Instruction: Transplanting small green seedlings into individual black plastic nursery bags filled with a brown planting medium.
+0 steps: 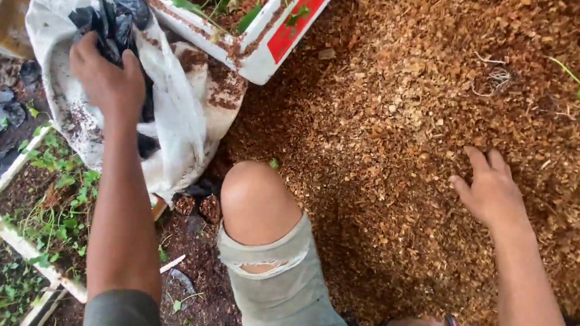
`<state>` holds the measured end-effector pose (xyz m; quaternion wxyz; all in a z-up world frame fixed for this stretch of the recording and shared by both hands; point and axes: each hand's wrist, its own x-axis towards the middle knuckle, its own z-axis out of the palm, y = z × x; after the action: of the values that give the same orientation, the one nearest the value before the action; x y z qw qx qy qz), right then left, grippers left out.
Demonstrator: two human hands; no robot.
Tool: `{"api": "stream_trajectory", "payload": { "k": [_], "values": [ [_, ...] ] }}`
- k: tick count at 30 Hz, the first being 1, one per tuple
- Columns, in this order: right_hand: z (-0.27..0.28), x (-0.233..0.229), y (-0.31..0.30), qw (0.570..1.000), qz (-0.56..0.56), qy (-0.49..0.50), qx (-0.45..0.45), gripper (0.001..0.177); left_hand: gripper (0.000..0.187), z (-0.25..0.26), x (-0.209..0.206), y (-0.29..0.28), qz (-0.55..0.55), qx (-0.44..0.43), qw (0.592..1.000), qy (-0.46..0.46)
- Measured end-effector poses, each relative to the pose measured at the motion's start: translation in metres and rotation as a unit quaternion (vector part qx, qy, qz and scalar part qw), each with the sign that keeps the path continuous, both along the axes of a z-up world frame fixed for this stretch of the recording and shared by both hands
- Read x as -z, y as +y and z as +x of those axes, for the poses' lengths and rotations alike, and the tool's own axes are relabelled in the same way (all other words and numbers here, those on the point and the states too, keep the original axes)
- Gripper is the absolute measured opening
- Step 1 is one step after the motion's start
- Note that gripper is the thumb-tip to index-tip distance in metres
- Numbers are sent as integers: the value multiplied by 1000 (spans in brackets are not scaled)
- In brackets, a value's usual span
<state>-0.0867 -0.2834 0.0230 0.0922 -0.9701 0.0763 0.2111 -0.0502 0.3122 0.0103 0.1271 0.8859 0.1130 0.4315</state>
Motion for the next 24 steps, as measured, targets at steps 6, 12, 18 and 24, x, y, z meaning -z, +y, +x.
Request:
{"api": "stream_trajectory", "payload": {
  "k": [6, 12, 18, 24],
  "values": [
    [-6, 6, 7, 1000, -6, -13, 0, 70, 97, -5, 48, 62, -156, -142, 951, 225],
    [-9, 10, 10, 1000, -14, -20, 0, 69, 115, 21, 24, 69, -58, -69, 956, 279],
    [-8, 12, 15, 1000, -18, -11, 19, 68, 97, 39, 20, 55, -23, -76, 931, 356],
    [-9, 9, 12, 999, -22, -1, 30, 67, 44, 38, 55, 64, -15, -118, 964, 237]
  ]
}}
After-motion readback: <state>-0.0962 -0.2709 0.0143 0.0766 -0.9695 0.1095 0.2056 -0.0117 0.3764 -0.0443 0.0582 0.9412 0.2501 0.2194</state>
